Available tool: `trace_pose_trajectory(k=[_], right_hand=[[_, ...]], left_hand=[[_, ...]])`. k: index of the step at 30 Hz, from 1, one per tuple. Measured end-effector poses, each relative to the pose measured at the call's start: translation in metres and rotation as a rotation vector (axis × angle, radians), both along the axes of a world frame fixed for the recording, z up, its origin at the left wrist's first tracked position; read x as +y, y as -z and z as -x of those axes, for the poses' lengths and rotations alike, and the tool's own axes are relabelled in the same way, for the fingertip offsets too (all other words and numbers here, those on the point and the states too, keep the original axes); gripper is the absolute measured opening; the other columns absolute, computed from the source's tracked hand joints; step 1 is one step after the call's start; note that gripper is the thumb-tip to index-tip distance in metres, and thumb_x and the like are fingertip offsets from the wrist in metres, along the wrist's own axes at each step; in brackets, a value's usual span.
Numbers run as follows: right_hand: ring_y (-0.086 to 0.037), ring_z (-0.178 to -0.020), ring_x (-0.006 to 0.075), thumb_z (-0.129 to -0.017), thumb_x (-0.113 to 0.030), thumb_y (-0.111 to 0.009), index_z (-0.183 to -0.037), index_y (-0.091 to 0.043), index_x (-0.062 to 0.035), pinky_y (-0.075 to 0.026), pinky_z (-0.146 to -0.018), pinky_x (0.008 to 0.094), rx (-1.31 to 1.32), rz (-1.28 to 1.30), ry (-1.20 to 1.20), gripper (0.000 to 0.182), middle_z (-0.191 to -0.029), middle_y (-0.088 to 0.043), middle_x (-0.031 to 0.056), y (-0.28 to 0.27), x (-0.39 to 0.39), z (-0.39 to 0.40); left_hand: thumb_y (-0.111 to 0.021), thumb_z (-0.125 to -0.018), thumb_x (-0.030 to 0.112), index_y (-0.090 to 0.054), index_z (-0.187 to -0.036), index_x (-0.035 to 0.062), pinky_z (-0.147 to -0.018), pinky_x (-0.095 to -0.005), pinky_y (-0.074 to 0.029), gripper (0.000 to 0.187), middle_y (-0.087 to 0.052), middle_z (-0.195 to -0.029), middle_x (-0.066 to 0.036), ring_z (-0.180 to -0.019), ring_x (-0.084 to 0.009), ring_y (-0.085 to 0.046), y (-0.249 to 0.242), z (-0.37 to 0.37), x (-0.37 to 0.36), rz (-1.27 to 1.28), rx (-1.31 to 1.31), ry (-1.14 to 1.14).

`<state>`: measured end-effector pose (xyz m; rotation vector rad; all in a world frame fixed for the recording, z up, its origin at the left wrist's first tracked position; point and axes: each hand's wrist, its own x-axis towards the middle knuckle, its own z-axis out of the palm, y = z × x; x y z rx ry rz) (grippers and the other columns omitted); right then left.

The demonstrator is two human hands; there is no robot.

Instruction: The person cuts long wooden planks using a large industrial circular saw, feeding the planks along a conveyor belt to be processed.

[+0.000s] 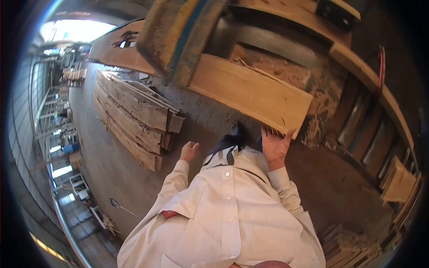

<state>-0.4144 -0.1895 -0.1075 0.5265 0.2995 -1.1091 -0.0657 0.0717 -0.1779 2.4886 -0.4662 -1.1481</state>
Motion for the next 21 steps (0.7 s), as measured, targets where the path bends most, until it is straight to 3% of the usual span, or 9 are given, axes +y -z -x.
trace_pose_trajectory(k=[3, 6, 10, 13, 14, 21], right_hand=[[-0.044, -0.136, 0.03, -0.094, -0.035, -0.071, -0.139, -0.051, -0.0044, -0.031, -0.12, 0.0519, 0.343, -0.017, -0.095, 0.058, -0.145, -0.05, 0.0122, 0.016, -0.001, -0.01], [-0.051, -0.13, 0.029, -0.095, -0.026, -0.07, -0.135, -0.056, -0.0053, -0.039, -0.115, 0.0505, 0.295, -0.03, -0.064, 0.047, -0.139, -0.056, 0.0116, 0.013, -0.006, -0.014], [-0.054, -0.127, 0.0302, -0.095, -0.024, -0.07, -0.136, -0.055, -0.0053, -0.042, -0.113, 0.0501, 0.344, 0.064, -0.01, 0.048, -0.136, -0.059, 0.0124, 0.017, -0.004, -0.019], [-0.054, -0.127, 0.0308, -0.095, -0.023, -0.07, -0.136, -0.055, -0.0049, -0.042, -0.112, 0.0497, 0.393, 0.083, -0.023, 0.047, -0.136, -0.06, 0.0128, 0.018, -0.002, -0.015], [-0.054, -0.128, 0.0309, -0.095, -0.022, -0.071, -0.136, -0.055, -0.0046, -0.042, -0.113, 0.0497, 0.391, 0.059, -0.035, 0.047, -0.136, -0.059, 0.0128, 0.019, -0.002, -0.011], [-0.054, -0.129, 0.0316, -0.093, -0.022, -0.072, -0.132, -0.058, -0.0026, -0.041, -0.115, 0.0492, 0.517, -0.013, -0.081, 0.046, -0.137, -0.06, 0.0138, -0.018, 0.066, -0.024]], left_hand=[[-0.067, -0.095, 0.031, -0.065, -0.106, -0.0049, -0.066, -0.0343, -0.057, 0.037, -0.072, -0.09, -0.016, -0.073, -0.0217, -0.072, -0.004, 0.01, 0.017, 0.011, -0.012, -0.048], [-0.068, -0.094, 0.03, -0.065, -0.103, -0.0065, -0.062, -0.0358, -0.057, 0.037, -0.071, -0.088, -0.015, -0.07, -0.0215, -0.071, 0.0, 0.013, 0.04, 0.023, 0.034, -0.145], [-0.067, -0.095, 0.031, -0.067, -0.103, -0.0054, -0.064, -0.0334, -0.057, 0.037, -0.072, -0.089, -0.013, -0.075, -0.0211, -0.072, 0.01, 0.008, 0.06, -0.028, 0.083, -0.187], [-0.069, -0.093, 0.03, -0.068, -0.097, -0.0047, -0.06, -0.0358, -0.058, 0.035, -0.071, -0.081, -0.012, -0.067, -0.0208, -0.069, 0.032, 0.0, 0.079, 0.05, 0.089, -0.212], [-0.067, -0.095, 0.031, -0.067, -0.105, -0.0053, -0.064, -0.0337, -0.058, 0.038, -0.072, -0.09, -0.014, -0.074, -0.0221, -0.072, 0.035, -0.006, 0.083, 0.019, 0.147, -0.206], [-0.066, -0.096, 0.034, -0.064, -0.108, -0.0024, -0.064, -0.035, -0.059, 0.038, -0.07, -0.091, -0.012, -0.073, -0.0207, -0.07, 0.038, -0.045, 0.115, 0.312, 0.235, -0.466]])
